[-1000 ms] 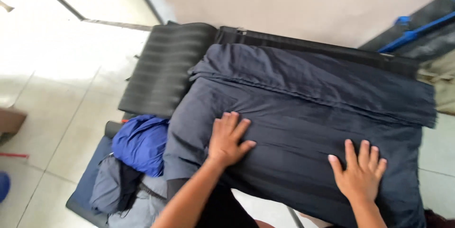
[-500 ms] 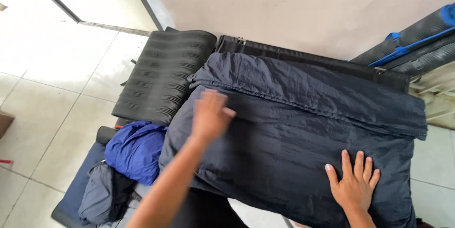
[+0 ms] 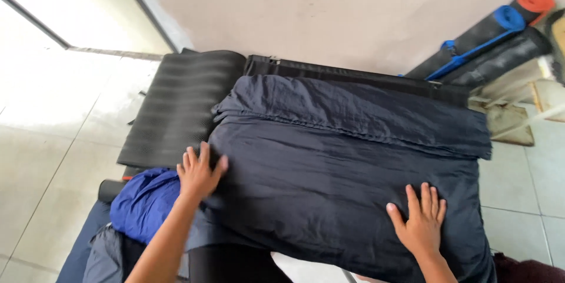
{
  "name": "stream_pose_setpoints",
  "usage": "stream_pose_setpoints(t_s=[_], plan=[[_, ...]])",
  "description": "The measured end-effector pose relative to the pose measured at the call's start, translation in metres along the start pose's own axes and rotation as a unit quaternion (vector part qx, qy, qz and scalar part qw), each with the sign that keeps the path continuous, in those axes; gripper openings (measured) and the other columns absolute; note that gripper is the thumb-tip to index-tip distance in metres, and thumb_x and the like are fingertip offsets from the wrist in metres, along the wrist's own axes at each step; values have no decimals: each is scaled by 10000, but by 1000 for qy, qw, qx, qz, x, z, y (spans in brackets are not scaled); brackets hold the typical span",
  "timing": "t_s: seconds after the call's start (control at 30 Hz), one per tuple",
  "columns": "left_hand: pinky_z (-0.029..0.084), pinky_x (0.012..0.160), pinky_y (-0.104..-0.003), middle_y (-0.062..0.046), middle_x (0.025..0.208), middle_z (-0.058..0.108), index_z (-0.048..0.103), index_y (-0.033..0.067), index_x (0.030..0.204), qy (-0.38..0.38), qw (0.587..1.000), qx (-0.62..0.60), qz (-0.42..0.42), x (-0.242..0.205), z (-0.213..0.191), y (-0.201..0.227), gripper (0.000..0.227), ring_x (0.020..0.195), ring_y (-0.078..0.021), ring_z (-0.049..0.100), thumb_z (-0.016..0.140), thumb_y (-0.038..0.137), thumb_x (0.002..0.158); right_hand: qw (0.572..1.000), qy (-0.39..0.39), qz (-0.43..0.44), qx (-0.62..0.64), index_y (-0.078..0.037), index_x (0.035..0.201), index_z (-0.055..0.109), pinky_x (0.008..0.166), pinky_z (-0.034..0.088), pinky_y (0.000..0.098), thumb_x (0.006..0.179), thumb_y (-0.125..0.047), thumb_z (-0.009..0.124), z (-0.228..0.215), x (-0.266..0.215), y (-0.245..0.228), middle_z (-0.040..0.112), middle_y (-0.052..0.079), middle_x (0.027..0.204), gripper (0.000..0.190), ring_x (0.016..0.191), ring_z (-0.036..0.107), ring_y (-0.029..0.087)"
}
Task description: Unfolding, smoothing, and folding a sleeping bag on a floor mat
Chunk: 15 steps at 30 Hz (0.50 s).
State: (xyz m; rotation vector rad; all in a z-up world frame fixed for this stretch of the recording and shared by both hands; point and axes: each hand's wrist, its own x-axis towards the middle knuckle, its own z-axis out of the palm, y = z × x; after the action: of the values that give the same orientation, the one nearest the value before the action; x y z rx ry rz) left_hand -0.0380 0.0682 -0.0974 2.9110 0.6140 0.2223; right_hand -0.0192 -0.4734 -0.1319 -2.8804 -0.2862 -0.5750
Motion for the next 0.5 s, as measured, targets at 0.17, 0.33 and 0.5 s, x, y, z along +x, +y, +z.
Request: stream_pose_setpoints(t_s=[0.17,0.33,0.5], plan=[[63,1101,-584,-222,1589,71,373,260,1473,-119,944,-57,301,-105,-24,-9,1201,1455,-399,66,946,652,492,967,-141,-176,121,-97,1316,487,1077,184,555,662,-504,797,-62,-30,-22,292,215,1478,830,1359,248,418],[8,1094,-594,-220,1597,-2,220,322,1538,-161,964,2,212,-127,6,4,1422,1475,-362,-12,1048,609,418,955,-213,-205,36,-211,1436,417,1112,99,599,690,-858,734,-47,-65,5,212,188,1563,1037,1447,177,351],[201,1054,-608,-280,1552,96,179,265,1533,-70,950,132,273,-123,17,14,1421,1430,-442,119,942,424,344,945,-216,-233,78,-148,1408,439,1156,188,491,598,-182,721,-55,-69,49,257,145,1559,859,1465,213,308]])
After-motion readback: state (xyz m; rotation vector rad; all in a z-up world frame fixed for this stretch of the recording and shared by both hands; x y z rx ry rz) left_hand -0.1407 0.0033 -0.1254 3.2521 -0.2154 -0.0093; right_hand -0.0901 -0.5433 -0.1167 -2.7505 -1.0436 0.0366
